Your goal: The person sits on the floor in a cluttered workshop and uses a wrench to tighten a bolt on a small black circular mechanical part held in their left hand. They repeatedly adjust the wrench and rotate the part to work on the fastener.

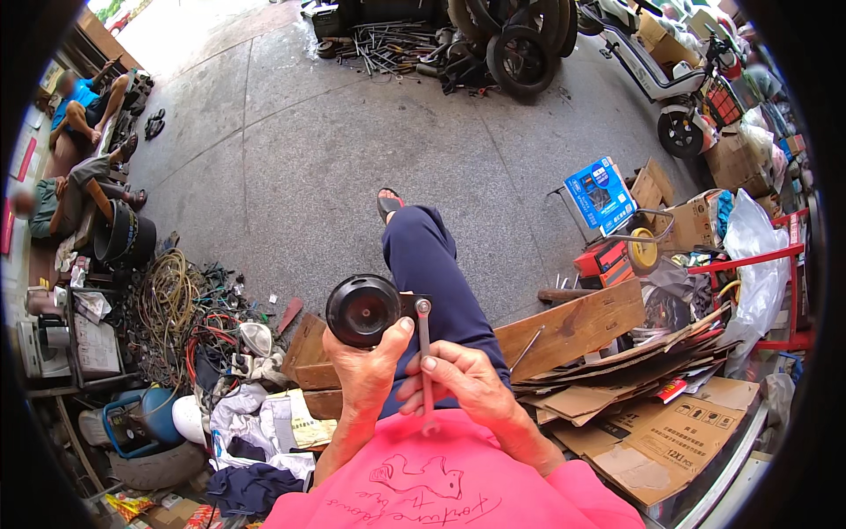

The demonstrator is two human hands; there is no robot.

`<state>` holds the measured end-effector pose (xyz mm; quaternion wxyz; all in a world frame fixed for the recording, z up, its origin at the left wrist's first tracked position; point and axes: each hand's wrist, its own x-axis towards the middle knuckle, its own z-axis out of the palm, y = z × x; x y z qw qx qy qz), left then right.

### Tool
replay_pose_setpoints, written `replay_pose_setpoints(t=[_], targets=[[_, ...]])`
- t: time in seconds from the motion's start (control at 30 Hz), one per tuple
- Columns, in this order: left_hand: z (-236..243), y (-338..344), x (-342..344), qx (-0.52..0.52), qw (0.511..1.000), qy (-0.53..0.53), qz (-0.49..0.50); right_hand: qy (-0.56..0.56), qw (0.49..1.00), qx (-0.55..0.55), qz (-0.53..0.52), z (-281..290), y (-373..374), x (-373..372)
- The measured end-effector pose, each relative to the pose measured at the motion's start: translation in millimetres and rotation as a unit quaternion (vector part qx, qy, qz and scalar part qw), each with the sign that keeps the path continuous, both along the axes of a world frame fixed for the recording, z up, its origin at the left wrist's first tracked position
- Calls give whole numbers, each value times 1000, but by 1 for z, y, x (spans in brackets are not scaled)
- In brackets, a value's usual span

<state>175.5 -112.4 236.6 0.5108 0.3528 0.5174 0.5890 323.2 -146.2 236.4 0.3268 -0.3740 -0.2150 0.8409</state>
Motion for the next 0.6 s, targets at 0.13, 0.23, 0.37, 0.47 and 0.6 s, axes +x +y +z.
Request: replay_pose_setpoints(t=[0.13,0.23,0.37,0.47,0.6], targets=[[-1,3,-6,-8,1000,9,-15,-47,998,26,24,1,5,-1],[-9,9,-30,-31,994,28,-97,-239,964,101,51,2,9,22],[7,16,-39,-56,964,91,-242,-384,872,294,81,3,17,51],[7,11,-31,-66,977,51,-197,-352,896,267,51,7,16,56],[1,11,-20,-41,997,-24,-59,-270,948,168,-20,9,11,47]])
